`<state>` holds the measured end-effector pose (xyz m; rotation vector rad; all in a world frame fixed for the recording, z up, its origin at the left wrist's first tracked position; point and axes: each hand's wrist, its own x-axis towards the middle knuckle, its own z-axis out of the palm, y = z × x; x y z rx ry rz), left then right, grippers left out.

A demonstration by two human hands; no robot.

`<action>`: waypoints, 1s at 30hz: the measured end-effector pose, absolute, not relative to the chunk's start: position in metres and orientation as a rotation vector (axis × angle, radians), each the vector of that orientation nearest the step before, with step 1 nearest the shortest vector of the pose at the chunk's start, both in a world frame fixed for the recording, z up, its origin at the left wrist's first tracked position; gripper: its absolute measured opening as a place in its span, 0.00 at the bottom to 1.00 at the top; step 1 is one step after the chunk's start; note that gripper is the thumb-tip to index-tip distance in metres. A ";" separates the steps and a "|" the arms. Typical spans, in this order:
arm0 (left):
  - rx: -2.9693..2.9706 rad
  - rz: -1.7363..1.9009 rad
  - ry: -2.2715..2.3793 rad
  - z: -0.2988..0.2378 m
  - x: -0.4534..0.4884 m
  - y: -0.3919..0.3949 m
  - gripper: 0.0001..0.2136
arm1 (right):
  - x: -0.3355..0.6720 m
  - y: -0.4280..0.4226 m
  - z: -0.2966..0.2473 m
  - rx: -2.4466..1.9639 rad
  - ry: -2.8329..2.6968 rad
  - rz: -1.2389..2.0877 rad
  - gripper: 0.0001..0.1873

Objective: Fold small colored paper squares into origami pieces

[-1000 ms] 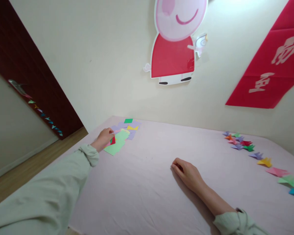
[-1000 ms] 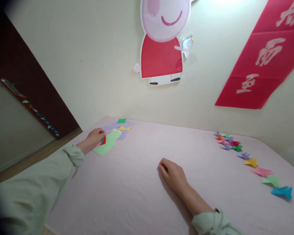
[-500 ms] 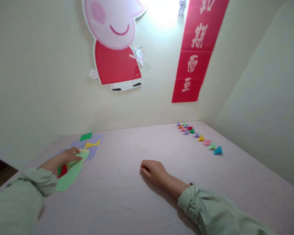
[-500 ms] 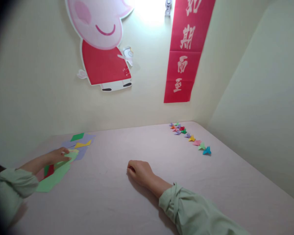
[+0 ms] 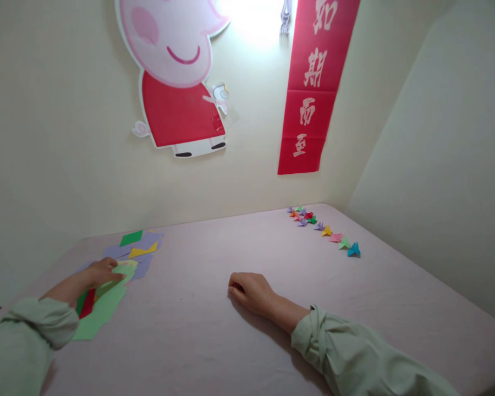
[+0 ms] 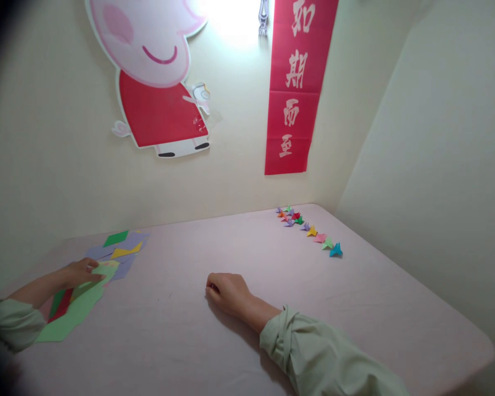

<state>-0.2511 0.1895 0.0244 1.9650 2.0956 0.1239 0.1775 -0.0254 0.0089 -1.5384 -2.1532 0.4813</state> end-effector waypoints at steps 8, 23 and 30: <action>1.922 -0.052 2.210 0.044 -0.223 0.169 0.12 | 0.179 -0.028 0.014 -1.547 -2.158 0.492 0.08; 1.787 -0.038 2.229 0.036 -0.239 0.167 0.23 | 0.175 -0.029 0.009 -1.529 -2.159 0.557 0.10; 1.787 -0.095 2.234 0.040 -0.233 0.166 0.20 | 0.174 -0.028 0.009 -1.531 -2.152 0.560 0.10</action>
